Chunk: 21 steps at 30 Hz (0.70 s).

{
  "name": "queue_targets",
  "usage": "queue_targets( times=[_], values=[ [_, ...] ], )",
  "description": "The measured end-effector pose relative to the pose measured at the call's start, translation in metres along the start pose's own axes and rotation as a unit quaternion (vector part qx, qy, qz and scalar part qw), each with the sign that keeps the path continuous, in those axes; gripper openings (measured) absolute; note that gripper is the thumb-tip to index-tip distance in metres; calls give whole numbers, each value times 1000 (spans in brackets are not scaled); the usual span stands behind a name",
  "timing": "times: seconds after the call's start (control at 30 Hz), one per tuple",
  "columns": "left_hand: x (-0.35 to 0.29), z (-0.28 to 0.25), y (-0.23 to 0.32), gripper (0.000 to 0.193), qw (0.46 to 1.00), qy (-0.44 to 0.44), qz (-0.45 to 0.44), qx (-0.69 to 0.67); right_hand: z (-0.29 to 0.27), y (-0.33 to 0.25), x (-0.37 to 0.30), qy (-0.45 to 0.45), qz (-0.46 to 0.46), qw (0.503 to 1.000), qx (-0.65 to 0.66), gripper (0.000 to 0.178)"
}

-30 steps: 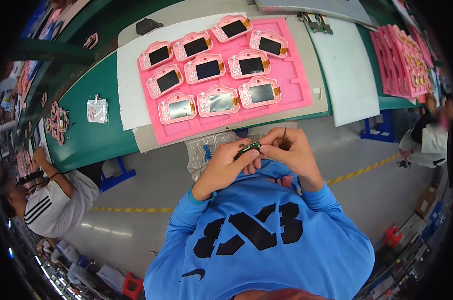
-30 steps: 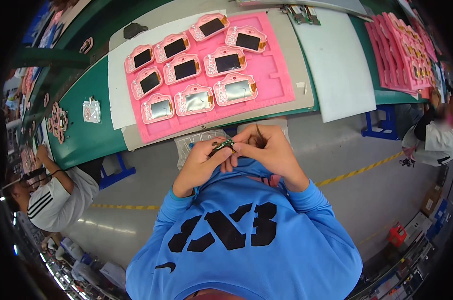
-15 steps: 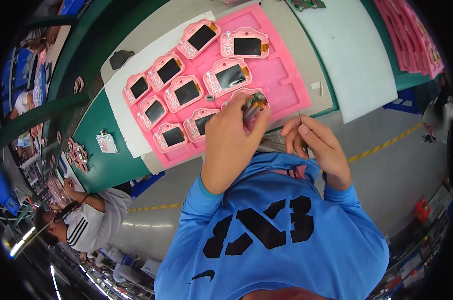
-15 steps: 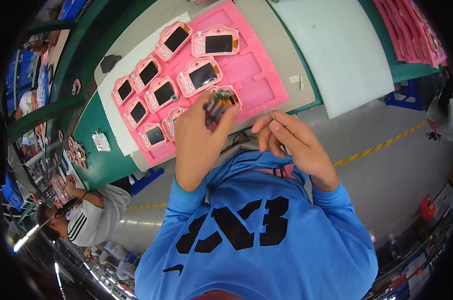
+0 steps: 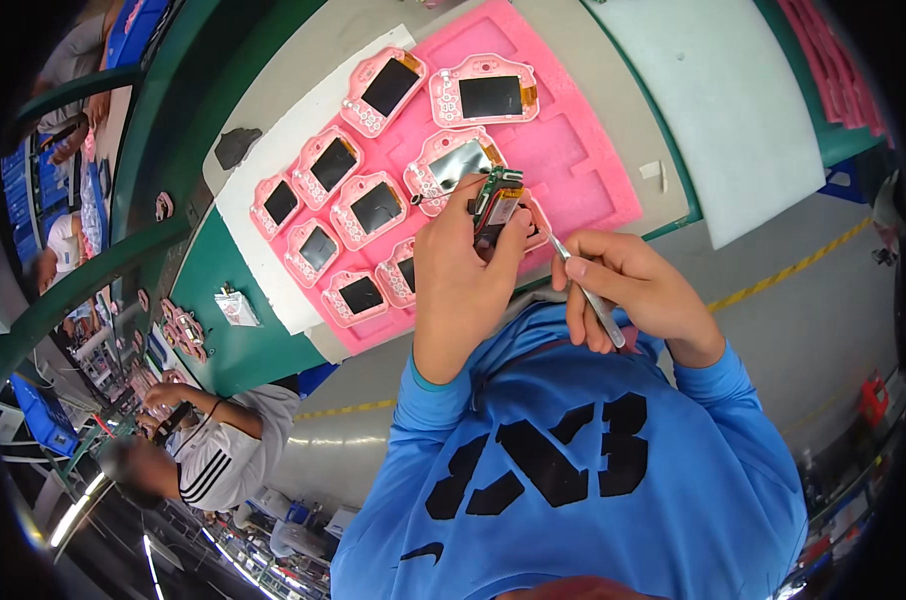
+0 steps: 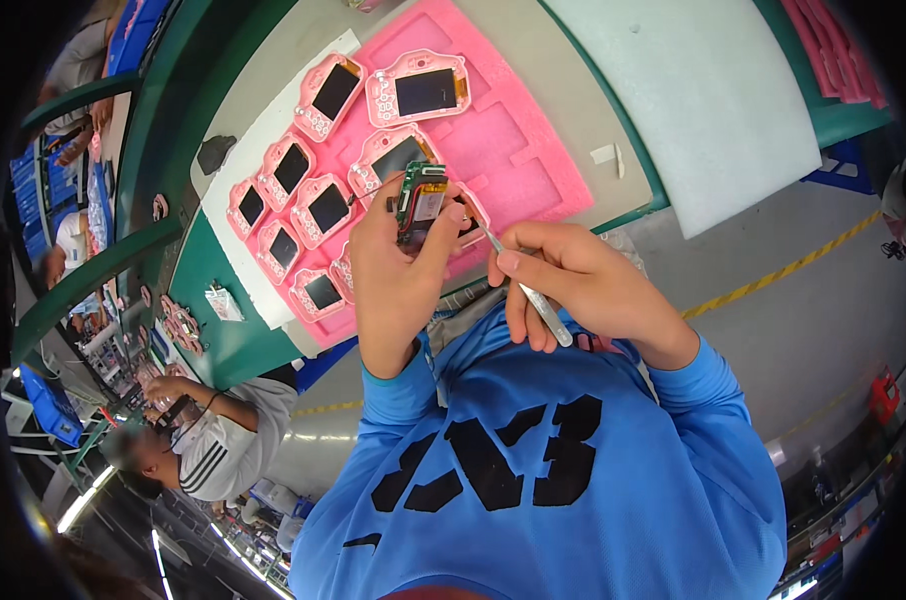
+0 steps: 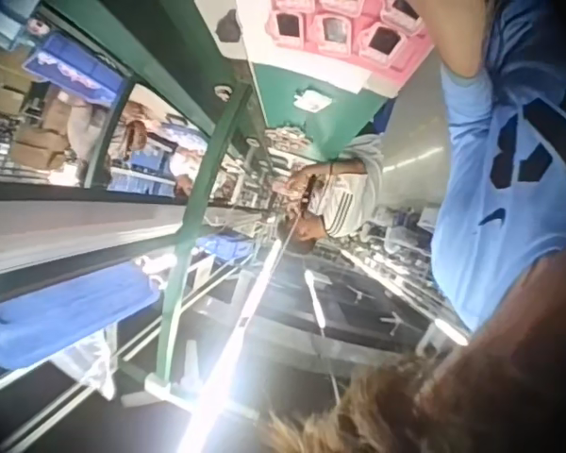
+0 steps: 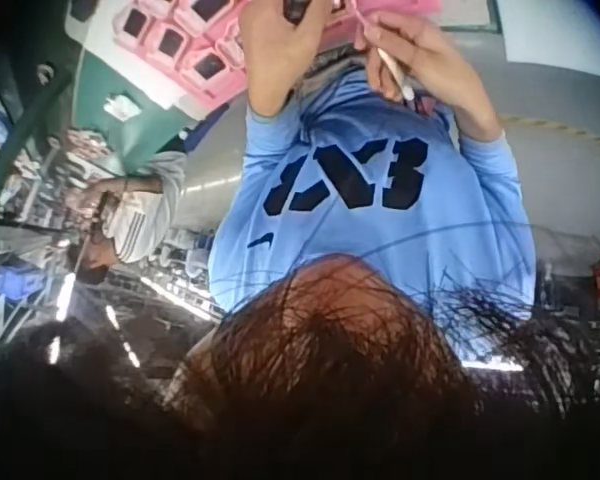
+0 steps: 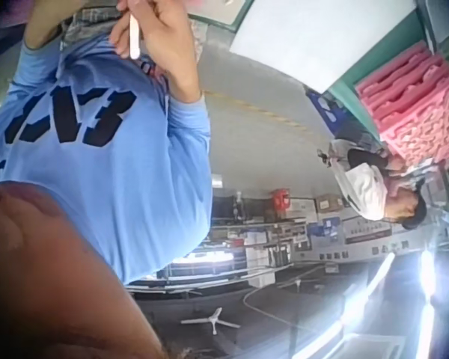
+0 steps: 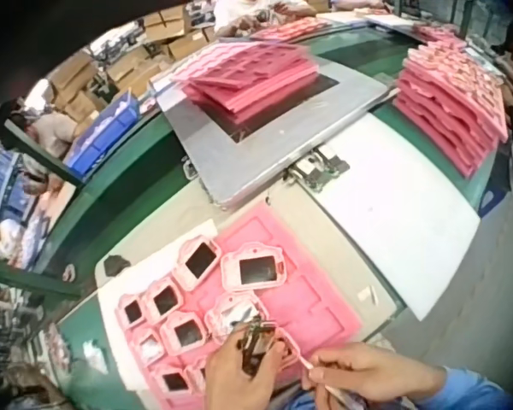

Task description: Assemble electronic components by connecting circuit boards and housing units at a manufacturing station.

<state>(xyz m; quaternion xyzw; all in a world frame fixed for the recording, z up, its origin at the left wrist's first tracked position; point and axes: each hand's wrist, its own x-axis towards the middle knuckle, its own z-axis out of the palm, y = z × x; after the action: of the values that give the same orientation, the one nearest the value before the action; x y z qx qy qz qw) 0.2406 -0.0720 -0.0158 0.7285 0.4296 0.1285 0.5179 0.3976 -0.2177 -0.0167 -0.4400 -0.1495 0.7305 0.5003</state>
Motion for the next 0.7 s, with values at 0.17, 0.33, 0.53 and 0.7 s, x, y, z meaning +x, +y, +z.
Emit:
queue_targets(
  times=[0.17, 0.33, 0.53, 0.7],
  values=[
    [1, -5, 4, 43, 1000, -21, -18, 2, 5, 3, 8, 0, 16, 1000, 0, 28],
    [2, -7, 2, 38, 999, -32, -15, -2, 8, 10, 13, 19, -1, 1000, 24, 29],
    [1, -6, -1, 37, 1000, -25, -1, 2, 8, 16, 16, 26, -17, 999, 15, 31],
    [2, -6, -2, 36, 1000, -27, 0, 4, 10, 19, 16, 28, -30, 999, 13, 31]
  ],
)
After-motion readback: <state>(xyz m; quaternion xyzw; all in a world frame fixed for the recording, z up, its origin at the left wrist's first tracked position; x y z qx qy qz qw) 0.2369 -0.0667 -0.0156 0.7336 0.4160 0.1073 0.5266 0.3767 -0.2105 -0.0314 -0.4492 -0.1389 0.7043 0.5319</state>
